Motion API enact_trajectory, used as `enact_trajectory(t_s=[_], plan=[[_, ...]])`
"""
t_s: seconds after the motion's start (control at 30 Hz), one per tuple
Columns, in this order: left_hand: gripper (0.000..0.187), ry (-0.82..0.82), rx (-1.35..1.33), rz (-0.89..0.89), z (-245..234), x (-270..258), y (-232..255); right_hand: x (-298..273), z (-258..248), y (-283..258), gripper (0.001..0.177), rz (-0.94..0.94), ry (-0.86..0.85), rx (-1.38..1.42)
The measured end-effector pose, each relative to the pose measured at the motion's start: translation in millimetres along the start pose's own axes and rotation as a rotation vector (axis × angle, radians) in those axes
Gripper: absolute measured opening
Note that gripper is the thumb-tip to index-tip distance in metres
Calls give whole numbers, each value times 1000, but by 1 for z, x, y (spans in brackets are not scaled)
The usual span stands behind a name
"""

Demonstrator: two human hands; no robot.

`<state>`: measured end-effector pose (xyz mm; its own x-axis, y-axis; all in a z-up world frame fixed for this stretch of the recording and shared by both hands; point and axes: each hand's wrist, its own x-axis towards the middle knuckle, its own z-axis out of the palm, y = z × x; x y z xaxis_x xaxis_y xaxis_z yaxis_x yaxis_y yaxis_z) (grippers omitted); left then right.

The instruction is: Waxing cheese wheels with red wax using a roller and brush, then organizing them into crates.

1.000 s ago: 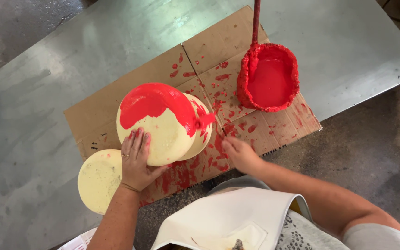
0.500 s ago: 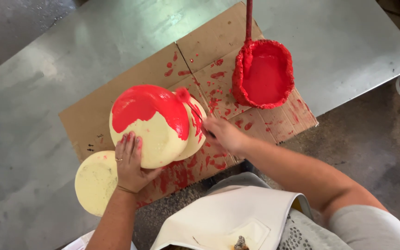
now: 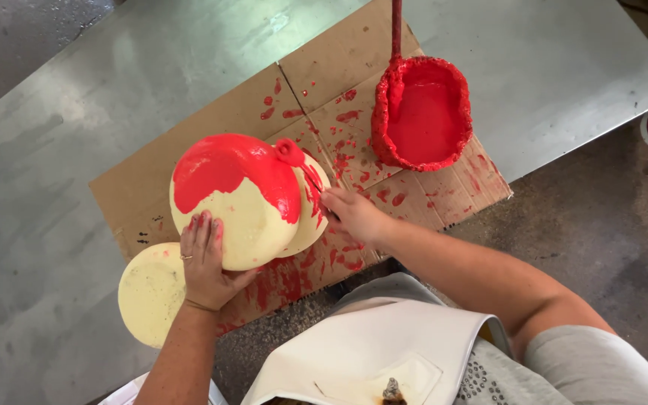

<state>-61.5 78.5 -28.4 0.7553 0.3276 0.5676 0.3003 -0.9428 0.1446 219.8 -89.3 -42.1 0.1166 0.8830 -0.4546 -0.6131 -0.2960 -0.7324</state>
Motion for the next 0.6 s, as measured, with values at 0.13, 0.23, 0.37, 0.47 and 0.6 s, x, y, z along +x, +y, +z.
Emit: enact_trajectory(t_s=[0.13, 0.23, 0.37, 0.47, 0.6], plan=[[109, -21, 18, -12, 0, 13, 8, -27, -27, 70, 33, -42, 134, -531], [106, -56, 21, -51, 0, 26, 26, -36, -44, 110, 32, -19, 93, -572], [102, -54, 90, -152, 6, 52, 57, -17, -48, 66, 31, -172, 244, -677], [103, -51, 184, -206, 22, 47, 75, 22, -45, 2, 30, -277, 224, -817], [107, -54, 220, -274, 30, 48, 96, 9, -24, -49, 30, -299, 235, -943]])
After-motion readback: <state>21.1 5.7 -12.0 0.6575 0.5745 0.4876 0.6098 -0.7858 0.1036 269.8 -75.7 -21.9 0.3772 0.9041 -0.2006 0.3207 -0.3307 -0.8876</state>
